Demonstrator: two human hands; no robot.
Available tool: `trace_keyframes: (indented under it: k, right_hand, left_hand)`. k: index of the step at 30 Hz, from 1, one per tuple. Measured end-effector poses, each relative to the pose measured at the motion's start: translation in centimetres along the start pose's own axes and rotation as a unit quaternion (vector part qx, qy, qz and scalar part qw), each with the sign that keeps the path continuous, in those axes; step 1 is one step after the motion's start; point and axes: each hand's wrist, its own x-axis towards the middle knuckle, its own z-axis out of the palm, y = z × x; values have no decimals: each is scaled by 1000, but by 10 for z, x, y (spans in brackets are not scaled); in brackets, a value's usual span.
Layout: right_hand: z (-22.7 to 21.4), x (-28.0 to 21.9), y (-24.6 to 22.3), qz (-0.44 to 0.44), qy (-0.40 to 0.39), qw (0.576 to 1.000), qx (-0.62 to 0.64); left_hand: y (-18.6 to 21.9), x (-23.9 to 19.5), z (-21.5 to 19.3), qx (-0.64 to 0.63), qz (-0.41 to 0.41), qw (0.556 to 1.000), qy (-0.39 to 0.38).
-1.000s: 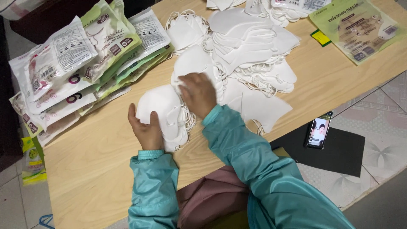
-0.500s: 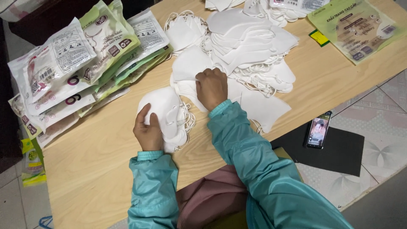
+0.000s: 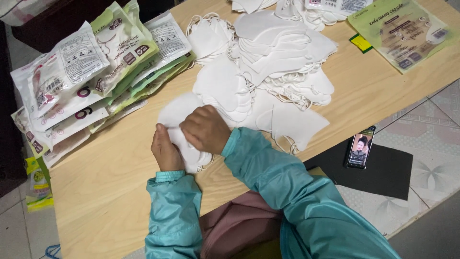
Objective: The person is manually folding white face masks and stacking them neatly on a wooden table next to piles of packaged masks.
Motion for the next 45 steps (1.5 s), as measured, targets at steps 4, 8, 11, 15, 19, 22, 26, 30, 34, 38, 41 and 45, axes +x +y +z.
trace_keyframes:
  k: [4,8,11,15,19,22,26,30,34,38,41,45]
  right_hand:
    - [-3,1,-4,-7,-32,999,36]
    - [-16,9,4,55,-26,994,94]
    - [-26,2,32,115,-57,992,2]
    - [-53,5,58,285,-289,904,-134]
    - [-45,-4,76,314,-292,895,-125]
    - [-31,-19,92,312,-262,907,-111]
    - [-26,-25,91,256,-250,925,-129]
    - [-11,-35,104,273,-218,928,-127]
    - [-23,-20,92,271,-165,939,-136]
    - [-35,4,57,127,100,982,-99]
    - [-23,8,32,70,118,989,-47]
    - [10,-5,14,7,57,998,8]
  left_hand:
    - [-6,0,-1,31,-12,999,14]
    - [-4,-1,-5,68,47,997,5]
    - [2,-4,-5,102,92,990,0]
    - [-7,3,-11,142,139,980,-3]
    - [-9,-2,-5,143,127,981,-17]
    - [1,-10,-1,146,122,982,-10]
    - [14,-18,5,155,93,983,-10]
    - [16,-17,3,145,75,986,-16]
    - [15,-16,4,149,77,986,-10]
    - [23,-25,14,125,91,988,-17]
    - [47,-41,32,99,71,993,-5]
    - [66,-54,47,28,18,999,32]
